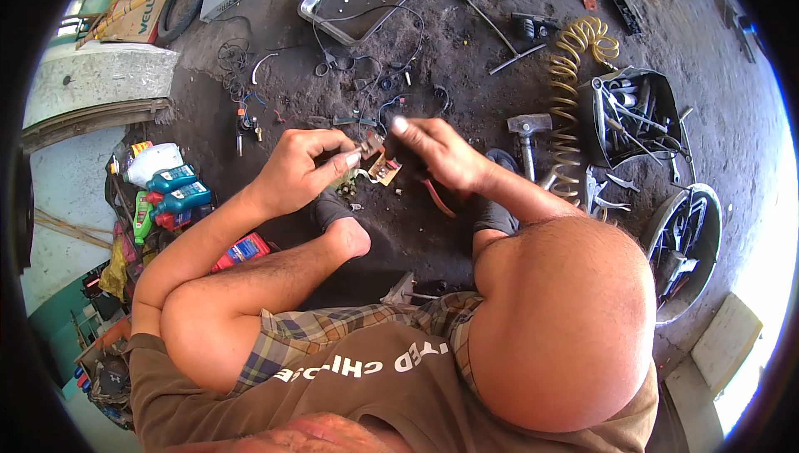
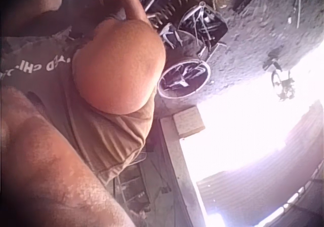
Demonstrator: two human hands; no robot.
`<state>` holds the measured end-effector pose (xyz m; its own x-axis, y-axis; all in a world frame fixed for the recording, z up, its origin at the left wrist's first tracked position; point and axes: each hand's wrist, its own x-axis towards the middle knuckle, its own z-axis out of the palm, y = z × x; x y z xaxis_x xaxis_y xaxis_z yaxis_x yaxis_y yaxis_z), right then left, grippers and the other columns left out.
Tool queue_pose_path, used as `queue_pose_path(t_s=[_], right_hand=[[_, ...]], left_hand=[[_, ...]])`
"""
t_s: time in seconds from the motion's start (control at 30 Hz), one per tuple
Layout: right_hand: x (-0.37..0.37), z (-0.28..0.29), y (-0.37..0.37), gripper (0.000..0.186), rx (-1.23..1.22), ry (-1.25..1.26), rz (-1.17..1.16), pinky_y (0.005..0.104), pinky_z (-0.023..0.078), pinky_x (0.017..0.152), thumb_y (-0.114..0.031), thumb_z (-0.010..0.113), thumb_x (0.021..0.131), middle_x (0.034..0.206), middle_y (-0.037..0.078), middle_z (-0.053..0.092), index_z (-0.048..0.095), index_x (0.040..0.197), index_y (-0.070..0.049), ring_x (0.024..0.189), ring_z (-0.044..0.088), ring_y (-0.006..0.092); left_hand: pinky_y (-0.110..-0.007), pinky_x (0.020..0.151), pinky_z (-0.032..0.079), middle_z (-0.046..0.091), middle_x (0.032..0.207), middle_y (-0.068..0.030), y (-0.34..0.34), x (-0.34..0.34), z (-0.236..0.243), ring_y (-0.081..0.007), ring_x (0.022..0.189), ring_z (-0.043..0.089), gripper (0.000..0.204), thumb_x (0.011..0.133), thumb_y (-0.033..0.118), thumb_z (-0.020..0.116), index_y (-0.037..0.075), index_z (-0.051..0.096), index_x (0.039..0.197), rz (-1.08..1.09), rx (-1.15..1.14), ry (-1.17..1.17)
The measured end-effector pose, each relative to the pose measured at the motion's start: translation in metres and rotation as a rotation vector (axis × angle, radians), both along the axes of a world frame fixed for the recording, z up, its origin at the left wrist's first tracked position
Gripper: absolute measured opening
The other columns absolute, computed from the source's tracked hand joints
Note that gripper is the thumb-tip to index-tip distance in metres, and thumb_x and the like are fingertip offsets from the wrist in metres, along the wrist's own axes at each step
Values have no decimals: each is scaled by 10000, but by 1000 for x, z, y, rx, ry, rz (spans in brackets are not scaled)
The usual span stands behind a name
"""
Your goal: The person sits on the floor and works on a small green circuit board. They use pliers to strip wires and remove components, then flip the board to inspect the red solder side. The person continues to manipulate the board and wires with their hands and pliers throughout the clip.
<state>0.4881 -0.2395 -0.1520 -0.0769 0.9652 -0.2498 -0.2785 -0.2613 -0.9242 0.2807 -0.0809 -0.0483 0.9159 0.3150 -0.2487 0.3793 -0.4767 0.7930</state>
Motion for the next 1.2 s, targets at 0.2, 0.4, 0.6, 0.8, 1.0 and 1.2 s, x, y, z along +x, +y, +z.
queue_pose_path(t_s=[0.2,0.4,0.6,0.8,1.0,1.2], right_hand=[[-5,-116,-43,796,-298,-1126,304,536,601,885,-714,668,943,1020,306,748,629,1108,64,1004,756,464],[-31,-170,-60,555,-254,-1309,247,503,617,911,-330,854,843,1101,272,754,623,1172,52,1036,763,431],[-31,-151,-59,359,-353,-1069,350,523,597,890,-337,783,835,980,263,766,749,999,-19,983,757,427],[1,-99,-43,377,-339,-519,261,452,591,656,-359,685,982,704,199,711,739,982,14,681,764,303],[18,-101,-24,301,-298,-956,45,503,603,779,-273,694,996,900,262,733,658,1053,21,863,776,376],[-16,-143,-36,442,60,-1359,9,516,611,837,-372,778,940,1075,235,738,596,1108,-6,965,763,416]], left_hand=[[-285,694,515,748,852,-32,2,-3,-6,-54,779,616,233,1058,148,662,-51,779,1091,222,-31,23],[-312,608,482,700,713,-82,8,-1,1,-83,653,594,238,1046,154,646,-34,788,1074,327,-118,38],[-220,538,349,591,728,23,21,0,2,-26,586,443,273,1074,160,620,-30,773,1199,404,-345,83],[-201,482,298,561,752,37,21,4,17,-10,555,392,256,1071,128,609,-37,749,1208,544,-581,108],[-199,459,291,496,696,58,20,9,12,-9,534,370,270,1073,143,611,-56,745,1197,575,-637,111],[-207,447,272,464,628,73,25,11,16,-6,506,361,265,1058,185,649,-55,742,996,597,-633,118]])
